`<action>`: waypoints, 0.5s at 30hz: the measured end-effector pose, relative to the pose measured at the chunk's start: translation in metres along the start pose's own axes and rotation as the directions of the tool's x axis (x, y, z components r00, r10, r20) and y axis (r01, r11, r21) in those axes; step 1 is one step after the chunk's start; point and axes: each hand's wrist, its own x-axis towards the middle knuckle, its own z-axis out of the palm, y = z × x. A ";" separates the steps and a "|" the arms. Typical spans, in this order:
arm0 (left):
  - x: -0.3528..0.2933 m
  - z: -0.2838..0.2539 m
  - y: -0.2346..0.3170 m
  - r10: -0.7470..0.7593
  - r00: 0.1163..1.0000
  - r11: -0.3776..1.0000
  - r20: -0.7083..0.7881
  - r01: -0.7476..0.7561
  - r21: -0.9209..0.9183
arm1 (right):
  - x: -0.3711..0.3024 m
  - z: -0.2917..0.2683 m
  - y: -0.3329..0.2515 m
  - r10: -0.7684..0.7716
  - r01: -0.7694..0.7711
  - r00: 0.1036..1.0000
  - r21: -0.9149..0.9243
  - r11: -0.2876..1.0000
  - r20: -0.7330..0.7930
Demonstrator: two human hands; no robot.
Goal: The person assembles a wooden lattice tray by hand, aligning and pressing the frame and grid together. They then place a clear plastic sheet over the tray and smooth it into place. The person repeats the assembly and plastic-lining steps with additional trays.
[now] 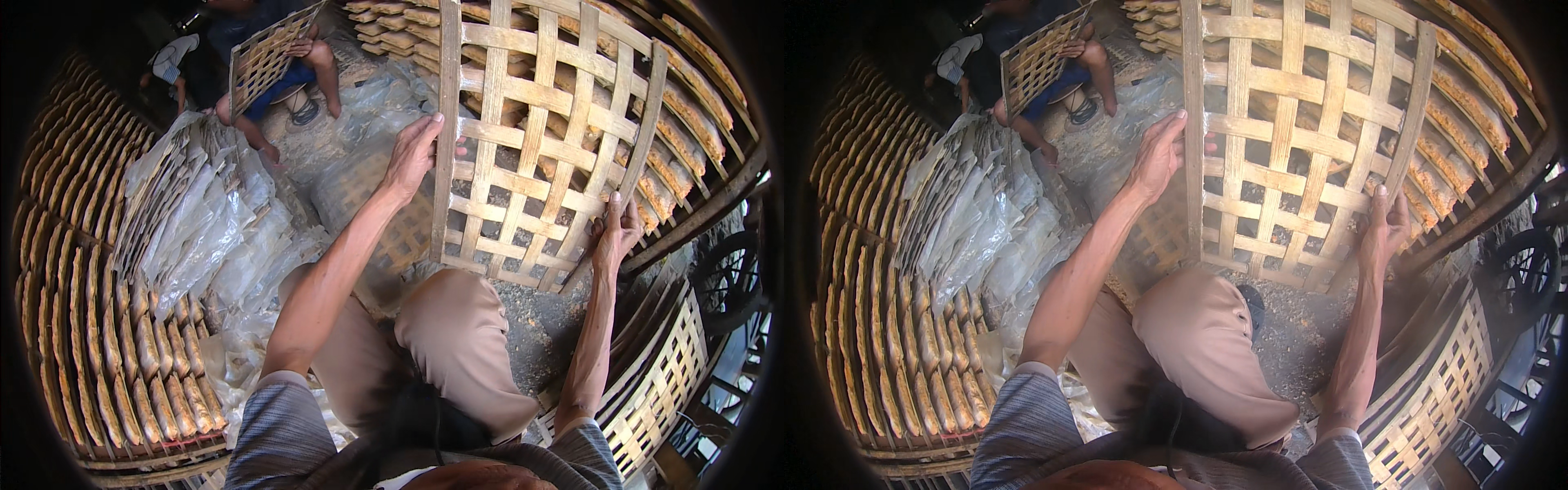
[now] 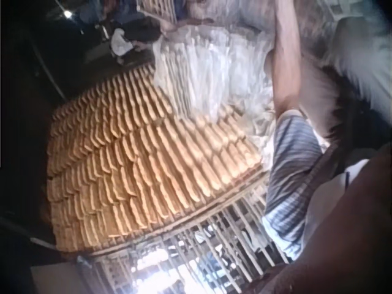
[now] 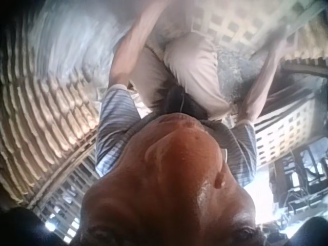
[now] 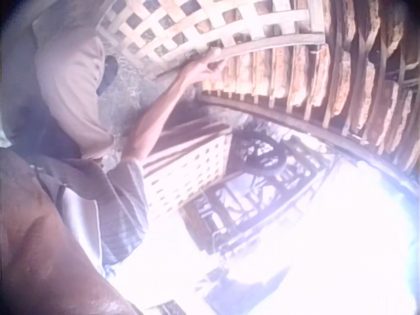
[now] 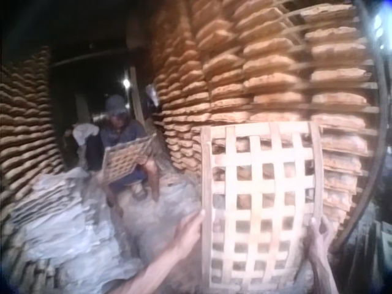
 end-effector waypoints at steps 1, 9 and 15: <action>0.001 0.005 0.001 0.006 1.000 1.000 -0.011 -0.006 -0.001 | -0.001 -0.005 -0.002 0.003 -0.003 1.000 -0.025 1.000 -0.014; 0.005 0.033 0.004 0.098 0.995 0.994 -0.032 -0.099 -0.041 | 0.002 -0.028 0.007 -0.074 0.069 0.996 -0.108 0.992 -0.043; -0.002 0.053 -0.021 0.198 0.954 0.977 -0.226 -0.211 -0.033 | -0.005 -0.038 0.020 -0.054 0.059 0.998 -0.239 0.969 0.026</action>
